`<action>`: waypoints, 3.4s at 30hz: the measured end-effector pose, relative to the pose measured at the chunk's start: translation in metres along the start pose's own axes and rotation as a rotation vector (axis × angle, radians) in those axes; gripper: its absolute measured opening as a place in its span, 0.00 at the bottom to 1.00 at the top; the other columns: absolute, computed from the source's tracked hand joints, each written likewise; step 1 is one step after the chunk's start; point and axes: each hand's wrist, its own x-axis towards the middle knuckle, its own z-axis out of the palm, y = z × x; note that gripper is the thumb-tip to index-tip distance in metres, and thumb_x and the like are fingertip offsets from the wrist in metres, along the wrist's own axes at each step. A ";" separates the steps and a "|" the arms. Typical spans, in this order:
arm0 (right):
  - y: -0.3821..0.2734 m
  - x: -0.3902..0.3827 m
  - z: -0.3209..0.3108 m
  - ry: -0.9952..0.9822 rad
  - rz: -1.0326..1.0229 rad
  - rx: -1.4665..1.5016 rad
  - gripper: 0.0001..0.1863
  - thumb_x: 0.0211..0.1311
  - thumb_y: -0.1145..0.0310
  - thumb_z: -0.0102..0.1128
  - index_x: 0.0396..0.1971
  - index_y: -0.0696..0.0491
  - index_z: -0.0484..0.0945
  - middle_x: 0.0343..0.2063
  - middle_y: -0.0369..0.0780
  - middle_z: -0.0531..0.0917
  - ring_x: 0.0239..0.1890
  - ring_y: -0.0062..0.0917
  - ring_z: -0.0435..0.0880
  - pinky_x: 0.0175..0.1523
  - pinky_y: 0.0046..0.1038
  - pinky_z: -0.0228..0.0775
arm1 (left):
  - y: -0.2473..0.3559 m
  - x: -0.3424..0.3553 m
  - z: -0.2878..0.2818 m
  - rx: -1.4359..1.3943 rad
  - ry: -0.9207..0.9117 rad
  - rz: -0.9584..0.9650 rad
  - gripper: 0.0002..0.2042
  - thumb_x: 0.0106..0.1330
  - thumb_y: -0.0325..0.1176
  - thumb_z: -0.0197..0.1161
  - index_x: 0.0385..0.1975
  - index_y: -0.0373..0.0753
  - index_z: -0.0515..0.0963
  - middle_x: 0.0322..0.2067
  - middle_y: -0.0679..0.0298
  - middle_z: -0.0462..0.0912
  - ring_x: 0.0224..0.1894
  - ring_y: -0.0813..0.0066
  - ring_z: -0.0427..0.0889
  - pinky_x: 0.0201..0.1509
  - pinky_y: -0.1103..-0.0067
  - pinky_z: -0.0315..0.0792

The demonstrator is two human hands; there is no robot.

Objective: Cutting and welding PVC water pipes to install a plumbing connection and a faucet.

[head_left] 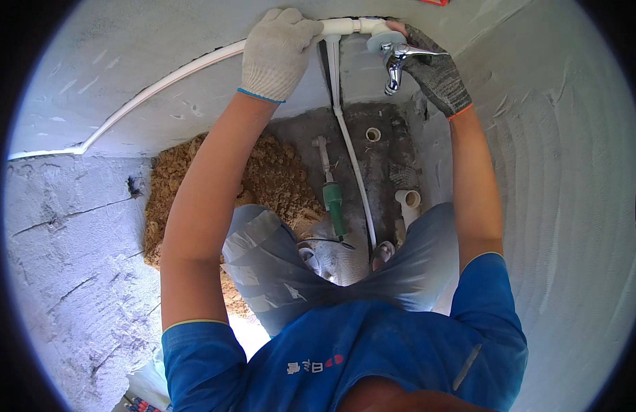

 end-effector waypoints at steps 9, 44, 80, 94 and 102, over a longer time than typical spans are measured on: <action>0.003 -0.003 0.001 0.070 0.048 -0.226 0.25 0.65 0.66 0.60 0.62 0.43 0.73 0.48 0.36 0.84 0.47 0.20 0.81 0.57 0.25 0.72 | 0.003 0.000 -0.003 -0.002 0.022 0.012 0.06 0.55 0.31 0.69 0.32 0.44 0.84 0.27 0.65 0.77 0.34 0.61 0.77 0.37 0.67 0.74; -0.109 -0.062 0.007 0.465 0.026 -1.232 0.20 0.65 0.54 0.58 0.46 0.56 0.78 0.32 0.43 0.84 0.36 0.31 0.84 0.44 0.34 0.75 | 0.015 0.004 -0.023 0.019 -0.194 -0.140 0.05 0.58 0.31 0.63 0.31 0.40 0.82 0.34 0.57 0.78 0.44 0.57 0.77 0.51 0.66 0.72; 0.015 -0.315 0.231 -0.086 1.262 0.250 0.17 0.48 0.55 0.69 0.34 0.51 0.83 0.22 0.39 0.84 0.25 0.27 0.84 0.31 0.33 0.73 | 0.152 -0.187 -0.264 -0.455 -0.646 -0.574 0.09 0.56 0.25 0.64 0.36 0.36 0.78 0.42 0.56 0.79 0.46 0.52 0.79 0.50 0.63 0.74; -0.235 -0.301 0.101 -0.115 1.562 0.750 0.07 0.58 0.65 0.64 0.27 0.52 0.79 0.20 0.34 0.77 0.22 0.19 0.77 0.30 0.26 0.73 | 0.265 -0.183 -0.411 -0.587 -0.777 -1.260 0.08 0.65 0.31 0.58 0.37 0.34 0.80 0.40 0.54 0.82 0.47 0.52 0.79 0.53 0.66 0.73; -0.344 -0.309 0.070 -0.384 1.467 0.367 0.09 0.61 0.64 0.59 0.24 0.51 0.76 0.19 0.32 0.75 0.21 0.17 0.73 0.31 0.22 0.69 | 0.305 -0.247 -0.568 -0.385 -0.520 -2.069 0.20 0.71 0.42 0.49 0.47 0.31 0.79 0.46 0.46 0.82 0.51 0.49 0.78 0.57 0.68 0.70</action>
